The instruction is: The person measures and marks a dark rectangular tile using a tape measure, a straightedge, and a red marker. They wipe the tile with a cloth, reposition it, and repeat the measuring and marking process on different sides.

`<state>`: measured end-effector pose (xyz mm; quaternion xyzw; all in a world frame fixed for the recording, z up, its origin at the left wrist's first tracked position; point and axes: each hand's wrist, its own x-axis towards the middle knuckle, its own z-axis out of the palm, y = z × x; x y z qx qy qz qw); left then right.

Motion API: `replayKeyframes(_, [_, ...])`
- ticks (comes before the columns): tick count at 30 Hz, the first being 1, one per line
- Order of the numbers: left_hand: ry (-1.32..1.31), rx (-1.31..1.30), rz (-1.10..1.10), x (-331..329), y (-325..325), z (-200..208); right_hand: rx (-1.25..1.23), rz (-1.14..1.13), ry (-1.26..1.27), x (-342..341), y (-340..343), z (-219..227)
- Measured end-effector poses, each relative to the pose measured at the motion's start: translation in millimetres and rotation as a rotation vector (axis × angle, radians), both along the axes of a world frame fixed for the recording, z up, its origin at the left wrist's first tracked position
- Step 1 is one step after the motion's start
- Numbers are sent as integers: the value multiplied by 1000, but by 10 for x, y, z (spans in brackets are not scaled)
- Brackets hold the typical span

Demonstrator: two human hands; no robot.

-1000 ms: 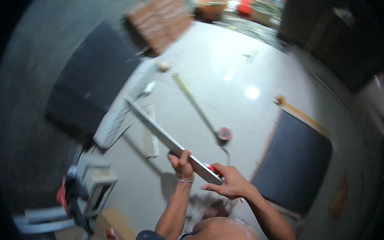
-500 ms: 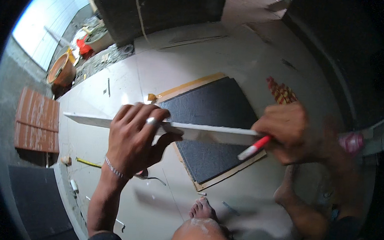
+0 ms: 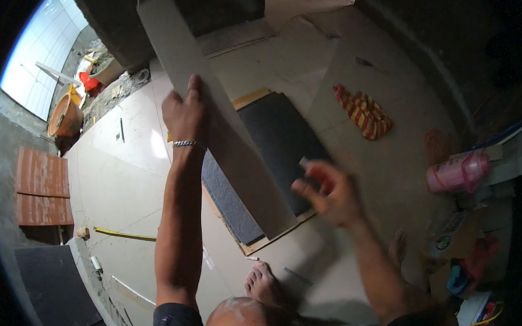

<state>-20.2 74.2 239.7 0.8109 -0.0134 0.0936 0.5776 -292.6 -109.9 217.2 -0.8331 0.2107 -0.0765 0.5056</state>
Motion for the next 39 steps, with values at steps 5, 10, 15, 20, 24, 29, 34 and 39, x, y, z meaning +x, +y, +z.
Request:
replayKeyframes(5, [168, 44, 17, -281, -166, -1087, 328, -5, 203, -773, 231, -1010])
replayKeyframes(10, [428, 140, 69, -800, -402, -1832, 554, -144, 264, -1265, 248, -1404])
replayKeyframes(15, [491, -45, -8, -1087, -394, -2123, 545, -181, 364, -1632, 281, -1717])
replayKeyframes(20, [610, 185, -110, -942, -428, -2071, 760, -312, 289, -1735, 182, -1865])
replayKeyframes(24, [526, 521, -223, -725, -568, -1962, 738, -377, 346, -1611, 57, -1916])
replayKeyframes(29, [472, 657, -339, -584, -651, -1925, 780, -335, 254, -1485, -67, -1823])
replayKeyframes(34, [535, 691, -409, -486, -698, -1860, 776, -307, 282, -1447, -118, -1680])
replayKeyframes(39, [569, 679, -475, -433, -702, -1822, 794, -341, 245, -1431, -110, -1652])
